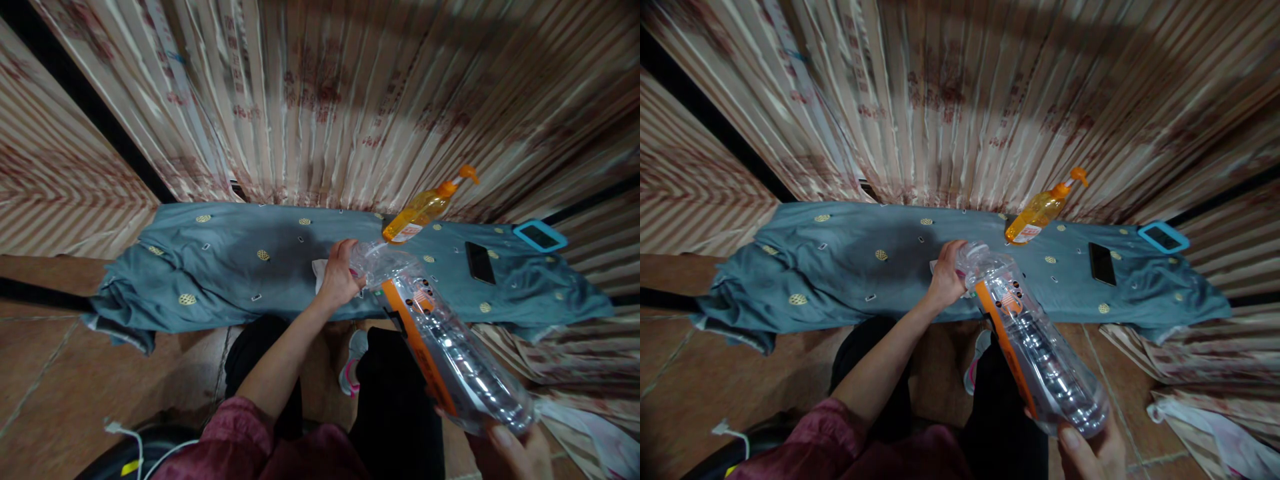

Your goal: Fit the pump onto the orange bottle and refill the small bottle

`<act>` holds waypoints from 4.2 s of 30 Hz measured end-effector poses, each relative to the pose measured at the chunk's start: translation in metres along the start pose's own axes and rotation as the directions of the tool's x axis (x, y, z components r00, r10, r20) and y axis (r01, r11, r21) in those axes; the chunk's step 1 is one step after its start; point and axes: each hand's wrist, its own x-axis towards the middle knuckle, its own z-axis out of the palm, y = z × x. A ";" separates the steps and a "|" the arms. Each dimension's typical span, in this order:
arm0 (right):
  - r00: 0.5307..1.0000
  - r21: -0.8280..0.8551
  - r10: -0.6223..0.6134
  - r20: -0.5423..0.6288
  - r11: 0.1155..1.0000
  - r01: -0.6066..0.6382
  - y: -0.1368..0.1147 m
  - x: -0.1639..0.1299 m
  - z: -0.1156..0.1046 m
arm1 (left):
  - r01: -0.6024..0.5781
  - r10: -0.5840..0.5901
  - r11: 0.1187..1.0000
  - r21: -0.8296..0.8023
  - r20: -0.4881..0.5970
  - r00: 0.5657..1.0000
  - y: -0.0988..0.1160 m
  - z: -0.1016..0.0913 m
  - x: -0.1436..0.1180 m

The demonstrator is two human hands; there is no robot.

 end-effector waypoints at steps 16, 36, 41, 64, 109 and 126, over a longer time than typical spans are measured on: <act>0.996 0.021 -0.023 -0.081 0.999 0.025 -0.004 -0.001 0.006 | -0.010 0.010 1.000 -0.003 -0.003 1.000 0.000 0.000 -0.001; 0.999 -0.067 -0.025 -0.028 0.997 0.023 -0.003 -0.001 0.001 | 0.001 -0.001 1.000 -0.003 -0.002 1.000 0.002 -0.002 0.000; 0.999 -0.036 -0.007 -0.041 0.999 0.005 -0.003 -0.001 0.001 | 0.005 -0.005 1.000 -0.010 -0.003 1.000 0.001 -0.001 -0.001; 0.999 -0.026 -0.016 -0.047 1.000 0.015 -0.008 -0.004 0.007 | 0.011 -0.011 1.000 -0.011 0.003 1.000 0.001 -0.001 0.000; 0.996 -0.033 -0.016 -0.083 0.999 0.013 -0.011 -0.007 0.014 | 0.008 -0.008 1.000 -0.008 -0.024 1.000 -0.002 0.001 0.001; 0.999 -0.066 -0.023 -0.043 0.998 0.020 -0.004 -0.003 0.004 | 0.015 -0.015 1.000 -0.001 -0.037 0.999 0.001 0.000 0.001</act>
